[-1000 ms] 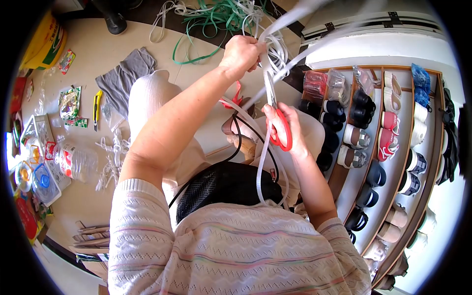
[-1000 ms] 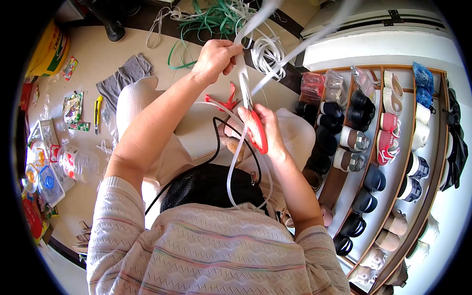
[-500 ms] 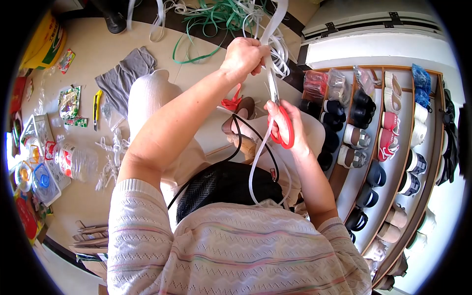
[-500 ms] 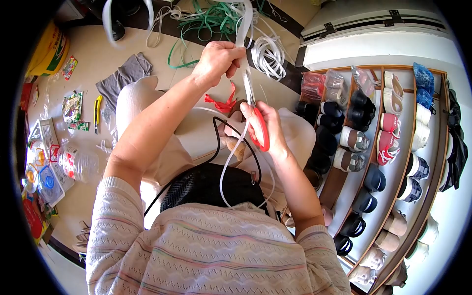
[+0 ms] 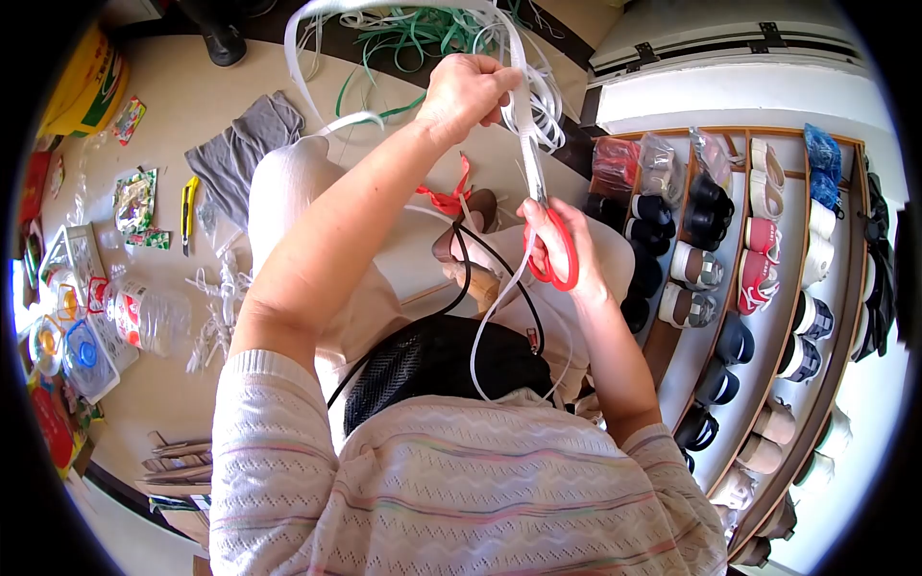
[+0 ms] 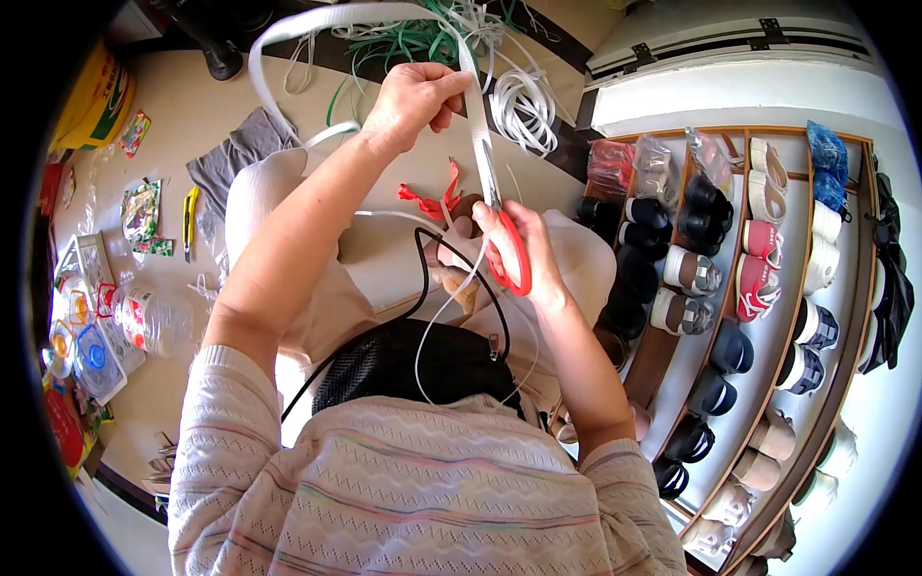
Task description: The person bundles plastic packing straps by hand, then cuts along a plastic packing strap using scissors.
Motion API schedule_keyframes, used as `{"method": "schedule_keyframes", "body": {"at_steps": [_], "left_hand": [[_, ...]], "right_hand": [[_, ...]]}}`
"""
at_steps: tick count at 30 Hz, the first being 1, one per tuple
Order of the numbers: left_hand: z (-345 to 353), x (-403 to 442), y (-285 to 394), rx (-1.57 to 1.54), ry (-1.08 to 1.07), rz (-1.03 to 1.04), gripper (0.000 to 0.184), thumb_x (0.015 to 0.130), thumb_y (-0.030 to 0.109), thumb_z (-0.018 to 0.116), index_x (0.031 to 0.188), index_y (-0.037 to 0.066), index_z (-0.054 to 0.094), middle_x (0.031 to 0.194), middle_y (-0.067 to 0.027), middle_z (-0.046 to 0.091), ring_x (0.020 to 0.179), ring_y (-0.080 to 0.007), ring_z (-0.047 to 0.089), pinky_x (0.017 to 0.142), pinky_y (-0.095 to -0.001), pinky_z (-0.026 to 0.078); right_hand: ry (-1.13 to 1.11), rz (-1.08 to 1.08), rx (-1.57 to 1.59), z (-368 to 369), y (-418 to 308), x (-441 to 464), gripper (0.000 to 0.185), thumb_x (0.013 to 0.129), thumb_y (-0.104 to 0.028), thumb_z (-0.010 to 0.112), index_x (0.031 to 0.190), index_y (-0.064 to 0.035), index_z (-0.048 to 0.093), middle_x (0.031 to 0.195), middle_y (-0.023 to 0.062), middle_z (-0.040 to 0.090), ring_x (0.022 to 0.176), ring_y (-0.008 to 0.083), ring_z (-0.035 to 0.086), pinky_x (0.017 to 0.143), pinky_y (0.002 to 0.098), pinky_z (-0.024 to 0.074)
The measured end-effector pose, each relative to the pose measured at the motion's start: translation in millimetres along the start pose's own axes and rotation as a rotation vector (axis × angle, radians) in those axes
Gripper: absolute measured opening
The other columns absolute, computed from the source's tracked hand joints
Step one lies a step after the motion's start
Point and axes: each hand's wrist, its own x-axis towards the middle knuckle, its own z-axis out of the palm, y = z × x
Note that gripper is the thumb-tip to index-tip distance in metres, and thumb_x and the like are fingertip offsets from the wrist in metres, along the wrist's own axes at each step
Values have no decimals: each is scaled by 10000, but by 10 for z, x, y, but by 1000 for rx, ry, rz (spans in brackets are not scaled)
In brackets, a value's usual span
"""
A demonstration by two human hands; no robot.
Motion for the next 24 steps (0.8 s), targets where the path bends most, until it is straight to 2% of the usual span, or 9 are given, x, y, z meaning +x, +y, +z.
{"method": "schedule_keyframes", "body": {"at_steps": [4, 10, 13, 14, 16, 18, 24], "left_hand": [[23, 9, -55, -10, -116, 77, 252, 798, 246, 645, 772, -4, 632, 592, -21, 553, 473, -75, 490, 425, -227, 393], [-50, -20, 39, 172, -219, 144, 242, 779, 226, 659, 851, -5, 649, 628, -19, 575, 539, -71, 520, 483, -228, 432], [-55, -85, 77, 296, -222, 234, 242, 781, 227, 653, 851, -4, 649, 648, -26, 588, 541, -73, 529, 490, -232, 442], [-59, -114, 107, 318, -236, 322, 246, 804, 238, 636, 823, -7, 645, 621, -37, 583, 513, -78, 524, 474, -232, 435], [-72, -73, 91, 221, -184, 194, 252, 818, 243, 627, 796, -8, 640, 589, -42, 572, 495, -80, 521, 462, -230, 426], [-65, -71, 90, 88, -128, 111, 263, 837, 243, 611, 754, -6, 630, 531, -45, 546, 458, -87, 507, 430, -231, 401], [-16, -23, -29, -138, -132, -10, 228, 831, 196, 606, 751, -16, 624, 554, -58, 558, 424, -102, 497, 383, -240, 380]], "right_hand": [[-14, 17, -13, -7, -9, -33, 315, 864, -339, 586, 871, -26, 549, 556, -30, 450, 395, 33, 382, 358, 177, 299], [-26, 30, -29, -25, 41, -54, 325, 859, -344, 592, 873, -22, 549, 541, -31, 429, 402, 36, 379, 359, 182, 298], [-11, 20, 18, 27, -1, -70, 342, 837, -341, 629, 719, -76, 447, 493, -40, 387, 369, 43, 341, 339, 198, 266], [-17, 27, 5, 11, 10, -67, 326, 842, -342, 620, 772, -57, 479, 507, -37, 396, 381, 43, 349, 347, 194, 275], [-28, 42, -22, -35, 42, -58, 332, 852, -346, 601, 878, -20, 543, 534, -31, 414, 405, 44, 366, 364, 185, 292], [-26, 38, -33, -23, 32, -65, 334, 851, -347, 603, 880, -21, 541, 535, -29, 414, 406, 44, 365, 365, 185, 292], [-35, 23, -58, -36, 20, -63, 333, 865, -338, 586, 908, -10, 541, 547, -22, 429, 417, 48, 386, 370, 191, 301]]}}
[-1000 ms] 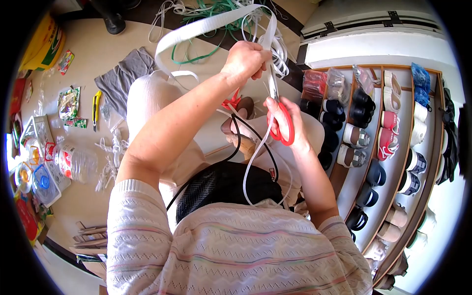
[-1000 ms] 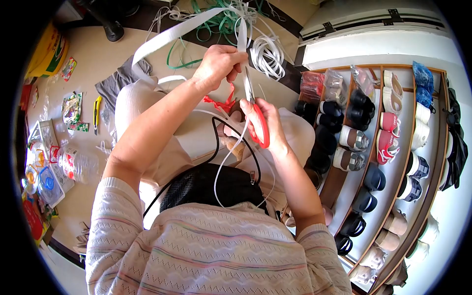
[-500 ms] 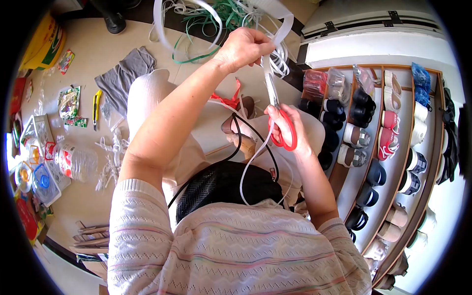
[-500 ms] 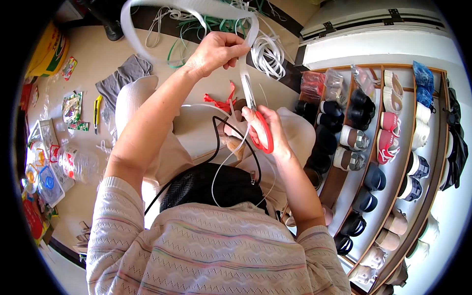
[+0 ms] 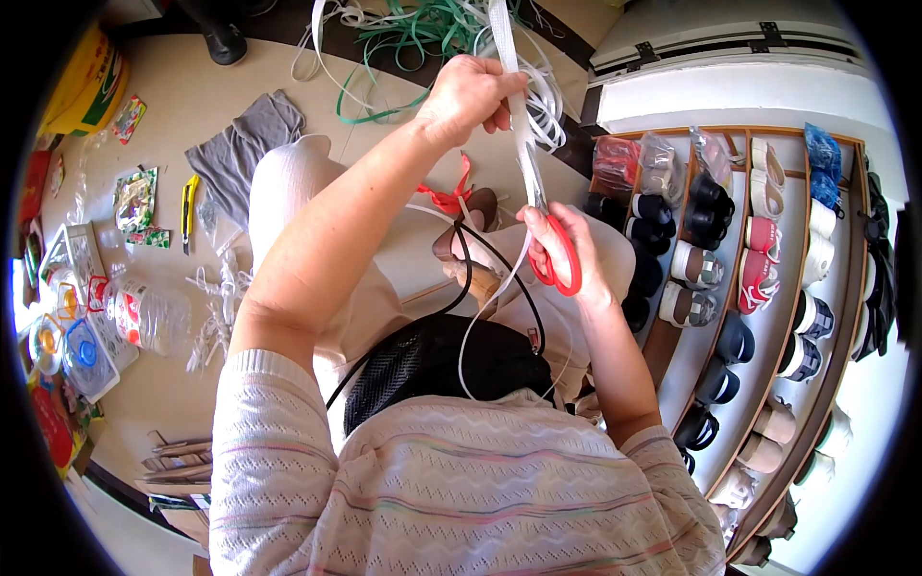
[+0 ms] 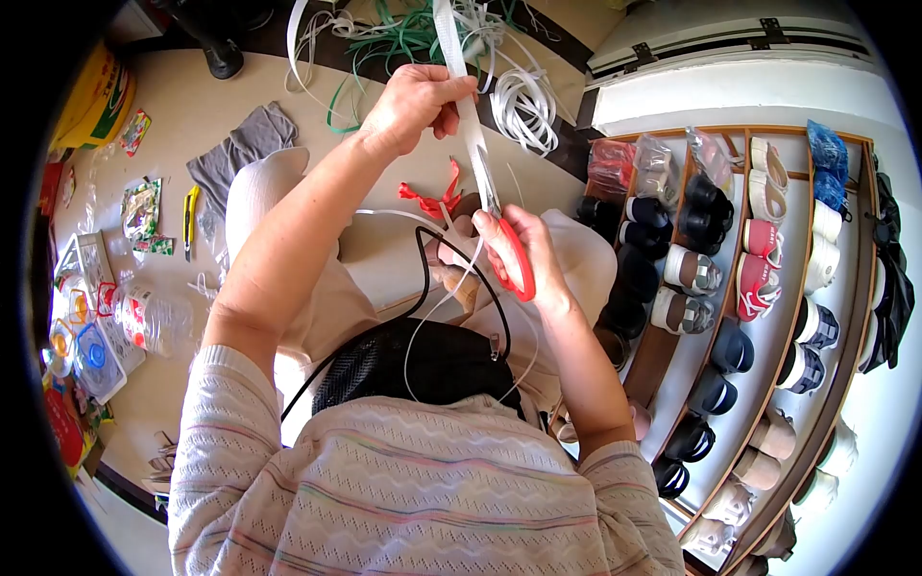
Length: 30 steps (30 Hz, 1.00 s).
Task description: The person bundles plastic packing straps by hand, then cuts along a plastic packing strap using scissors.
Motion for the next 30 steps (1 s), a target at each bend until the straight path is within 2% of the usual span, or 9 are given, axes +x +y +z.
{"method": "schedule_keyframes", "body": {"at_steps": [4, 10, 22, 30], "left_hand": [[36, -5, -24, -29, 11, -15, 226, 829, 182, 606, 734, -23, 617, 570, -64, 568, 418, -104, 498, 371, -242, 378], [26, 16, -45, -20, -12, -30, 226, 833, 180, 602, 732, -22, 615, 579, -64, 574, 405, -101, 490, 365, -242, 380], [96, -45, -76, -32, -33, -30, 228, 816, 179, 611, 721, -28, 615, 569, -63, 564, 393, -94, 454, 363, -239, 357], [-10, 49, -21, -65, 62, -19, 209, 779, 163, 647, 701, -26, 600, 572, -63, 537, 406, -102, 447, 369, -240, 341]], "right_hand": [[29, -65, -30, 6, -35, 61, 328, 876, -329, 571, 924, -6, 544, 560, -18, 444, 429, 50, 403, 378, 192, 305], [8, -17, -10, 11, -37, 62, 322, 870, -332, 579, 915, -15, 545, 565, -20, 455, 435, 40, 405, 383, 184, 303], [46, -67, -11, 58, -51, 95, 302, 873, -312, 579, 878, -14, 537, 525, -23, 437, 389, 54, 378, 359, 192, 282], [40, -26, -51, 5, 21, 41, 296, 873, -307, 580, 873, -14, 534, 514, -26, 427, 385, 53, 371, 357, 196, 287]]}}
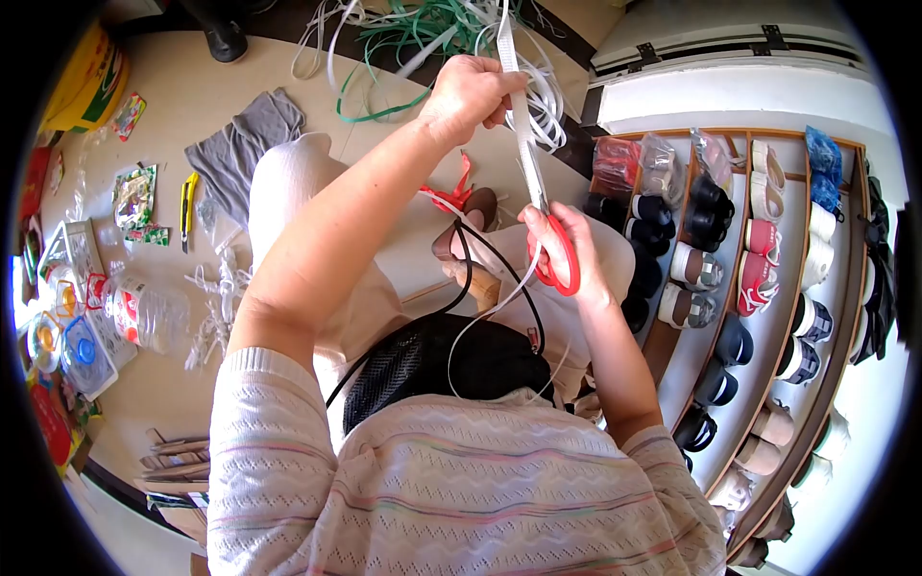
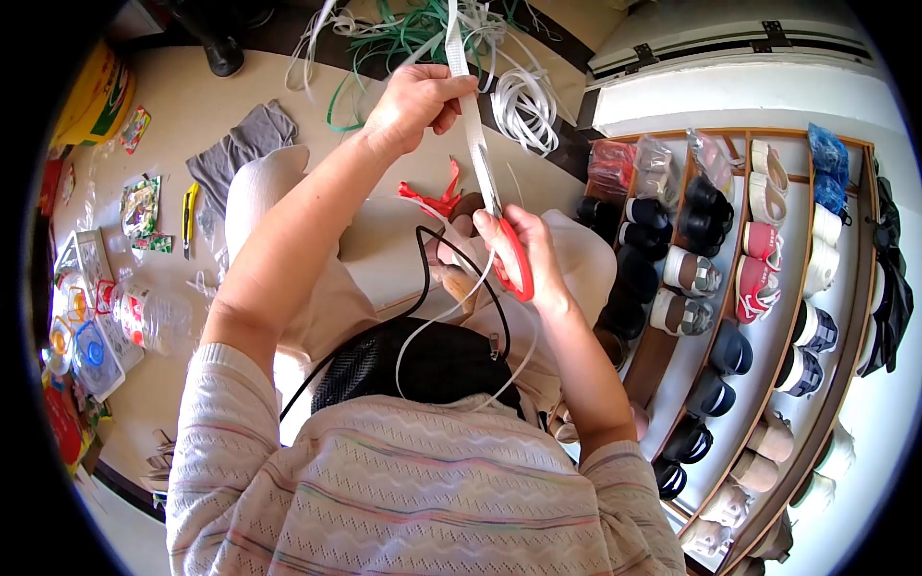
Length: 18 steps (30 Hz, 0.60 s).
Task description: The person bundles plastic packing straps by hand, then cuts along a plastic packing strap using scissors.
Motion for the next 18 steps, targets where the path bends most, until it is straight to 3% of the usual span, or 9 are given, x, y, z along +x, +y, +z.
{"method": "schedule_keyframes", "body": {"at_steps": [18], "left_hand": [[39, -46, -45, -92, -73, -24, 193, 806, 130, 638, 704, -30, 600, 566, -61, 546, 410, -103, 461, 371, -238, 356]], "right_hand": [[-7, -59, -47, -40, -89, 56, 313, 863, -311, 596, 861, -6, 529, 542, -31, 421, 410, 43, 359, 378, 189, 280]]}}
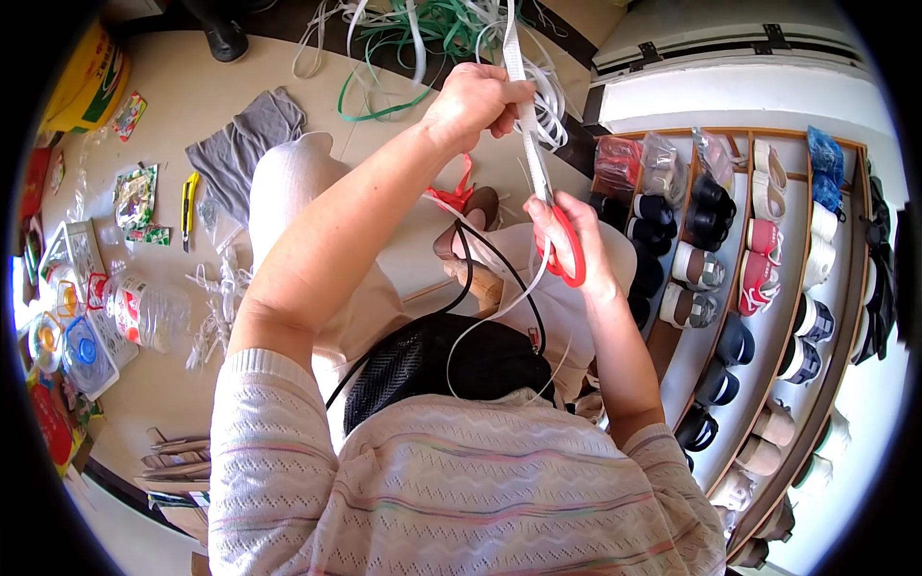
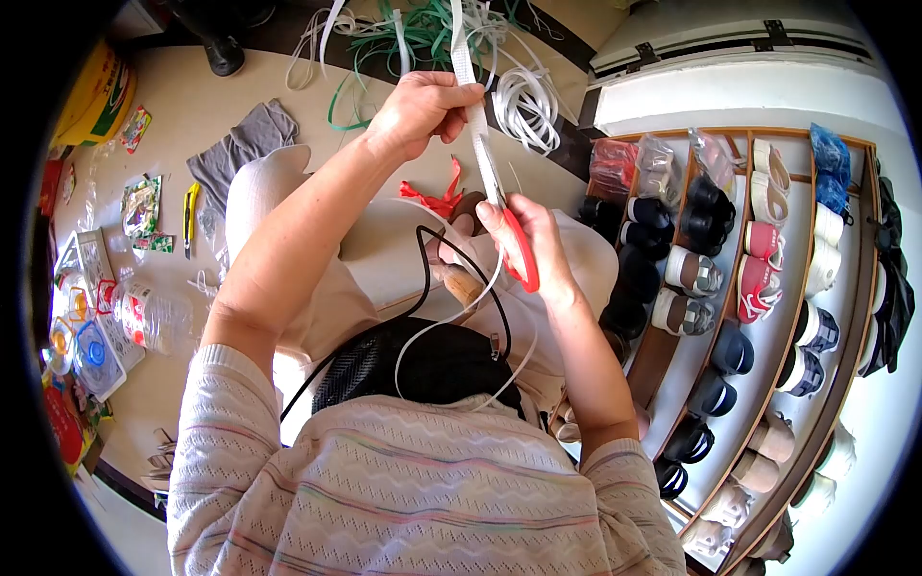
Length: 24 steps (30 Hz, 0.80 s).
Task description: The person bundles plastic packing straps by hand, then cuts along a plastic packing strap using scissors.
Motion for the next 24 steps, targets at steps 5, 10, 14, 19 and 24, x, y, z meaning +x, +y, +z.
{"method": "schedule_keyframes", "body": {"at_steps": [5, 10, 14, 19, 24], "left_hand": [[54, -29, -64, -10, -29, -18, 193, 795, 136, 650, 691, -18, 603, 564, -52, 541, 404, -100, 454, 363, -239, 352], [57, -10, -77, 1, -15, -43, 196, 785, 135, 656, 675, -16, 596, 564, -51, 539, 396, -99, 443, 362, -239, 343], [79, -39, -66, -5, 2, -25, 194, 774, 135, 661, 672, -16, 593, 565, -53, 533, 389, -101, 432, 361, -245, 332], [98, -64, -46, -35, 13, -38, 178, 759, 120, 660, 670, -19, 592, 558, -58, 523, 382, -105, 424, 361, -251, 323], [-46, 76, 24, -59, 77, 44, 165, 767, 103, 647, 666, -11, 585, 546, -51, 516, 394, -99, 422, 371, -239, 325]], "right_hand": [[5, -17, 15, 6, -27, 51, 313, 862, -312, 596, 867, -5, 534, 542, -28, 430, 406, 47, 362, 375, 191, 284], [26, 15, 18, 38, -10, 16, 310, 867, -312, 590, 879, -8, 533, 548, -31, 433, 424, 49, 376, 389, 190, 296], [27, 12, 63, 54, -17, 46, 288, 869, -299, 589, 879, -17, 530, 547, -38, 426, 440, 44, 385, 395, 190, 298], [16, -15, 129, 85, -19, 79, 272, 865, -284, 597, 888, -20, 533, 549, -45, 425, 442, 39, 380, 401, 188, 300], [7, 5, 100, 92, 32, 18, 273, 865, -280, 598, 889, -15, 535, 560, -40, 435, 451, 37, 386, 412, 181, 306]]}}
